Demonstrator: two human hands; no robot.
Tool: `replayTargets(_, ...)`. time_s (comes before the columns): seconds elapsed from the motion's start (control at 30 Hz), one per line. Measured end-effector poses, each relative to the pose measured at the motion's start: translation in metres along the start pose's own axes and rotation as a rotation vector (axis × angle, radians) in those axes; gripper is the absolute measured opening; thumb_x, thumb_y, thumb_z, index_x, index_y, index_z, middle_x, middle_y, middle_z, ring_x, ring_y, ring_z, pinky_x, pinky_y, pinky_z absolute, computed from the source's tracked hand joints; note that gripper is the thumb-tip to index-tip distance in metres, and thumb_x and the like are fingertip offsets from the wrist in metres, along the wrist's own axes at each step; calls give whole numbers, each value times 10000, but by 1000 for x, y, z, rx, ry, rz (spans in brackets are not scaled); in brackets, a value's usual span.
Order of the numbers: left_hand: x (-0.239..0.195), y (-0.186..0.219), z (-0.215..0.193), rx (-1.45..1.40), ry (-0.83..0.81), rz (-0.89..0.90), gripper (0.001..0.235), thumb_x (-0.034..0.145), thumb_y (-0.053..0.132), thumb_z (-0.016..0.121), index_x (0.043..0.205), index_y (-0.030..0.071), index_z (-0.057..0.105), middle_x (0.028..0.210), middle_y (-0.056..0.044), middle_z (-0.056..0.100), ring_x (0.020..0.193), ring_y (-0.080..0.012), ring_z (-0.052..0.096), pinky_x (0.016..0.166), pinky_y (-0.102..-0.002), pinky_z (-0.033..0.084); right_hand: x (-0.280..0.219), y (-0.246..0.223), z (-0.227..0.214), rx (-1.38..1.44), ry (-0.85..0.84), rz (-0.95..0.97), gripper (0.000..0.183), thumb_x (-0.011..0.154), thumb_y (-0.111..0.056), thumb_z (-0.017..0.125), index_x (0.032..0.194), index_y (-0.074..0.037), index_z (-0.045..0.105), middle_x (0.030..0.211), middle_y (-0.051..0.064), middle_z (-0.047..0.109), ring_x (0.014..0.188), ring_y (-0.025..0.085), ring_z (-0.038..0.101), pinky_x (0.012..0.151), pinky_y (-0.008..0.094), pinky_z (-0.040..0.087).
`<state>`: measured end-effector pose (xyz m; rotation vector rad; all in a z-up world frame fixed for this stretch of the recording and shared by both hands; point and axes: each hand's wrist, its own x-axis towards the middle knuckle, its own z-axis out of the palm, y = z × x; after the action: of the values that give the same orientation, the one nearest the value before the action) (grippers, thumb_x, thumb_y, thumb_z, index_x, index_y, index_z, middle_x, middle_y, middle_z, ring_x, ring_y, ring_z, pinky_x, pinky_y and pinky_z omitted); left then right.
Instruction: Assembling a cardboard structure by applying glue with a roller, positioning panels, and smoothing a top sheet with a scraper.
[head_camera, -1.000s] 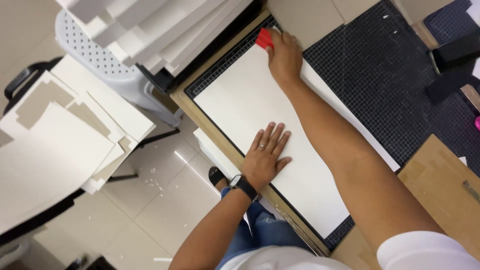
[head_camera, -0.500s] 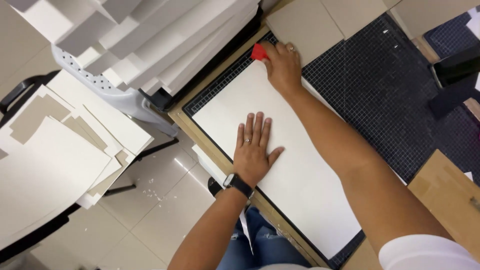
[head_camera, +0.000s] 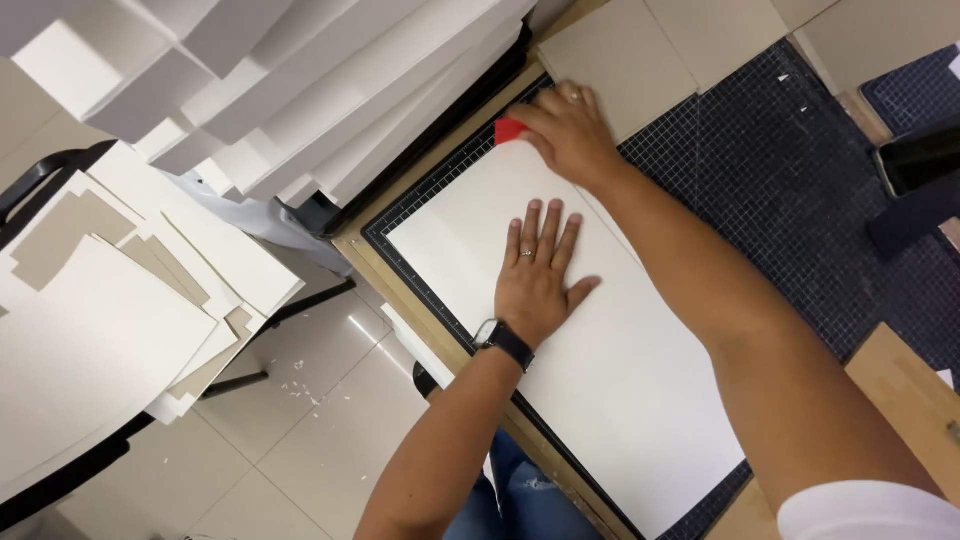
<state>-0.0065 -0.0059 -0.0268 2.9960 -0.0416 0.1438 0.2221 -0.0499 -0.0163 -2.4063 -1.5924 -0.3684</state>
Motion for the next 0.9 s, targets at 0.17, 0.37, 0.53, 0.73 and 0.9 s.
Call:
replayTargets(0.17,3,-3,-3,-31,-9,5,865,1010,722,150,1661,154,118,1732,-137,41,1600,-364,12,1313,-505,26,21,31,3,287,-172,-25,309,1095,-262,548,1370,-163,650,1067,61,580,1096,338,472,1042,530,356)
replayTargets(0.37,1,-2,-3,-40,-71,-17,870,1000,730,141,1659,166,76,1725,-167,2,1590,-400,-34,1305,-511,-14,26,29,1,346,-275,-143,290,1064,-207,608,1346,-165,660,1064,41,597,1046,311,476,1004,501,385)
replayTargets(0.53,3,-2,1,-77,-55,-13,861,1004,720,157,1658,164,80,1725,-166,3,1589,-403,-43,1305,-509,-15,29,4,1,257,-356,-152,322,1104,-324,464,1359,-202,619,1158,49,606,1117,331,479,949,504,382)
replayTargets(0.73,6,-5,-11,-81,-70,1,870,998,721,171,1656,154,115,1721,-186,47,1588,-407,-24,1300,-517,-7,30,-28,19,262,-359,-185,288,1074,-257,552,1348,-204,622,1115,42,599,1128,305,463,979,548,377)
replayTargets(0.9,11,-8,-29,-223,-435,-8,832,1009,705,147,1673,214,41,1749,-115,4,1584,-388,-124,1275,-491,-134,28,-40,42,186,-244,-230,301,1073,-389,495,1330,-323,637,1027,-6,548,1071,269,494,910,468,399)
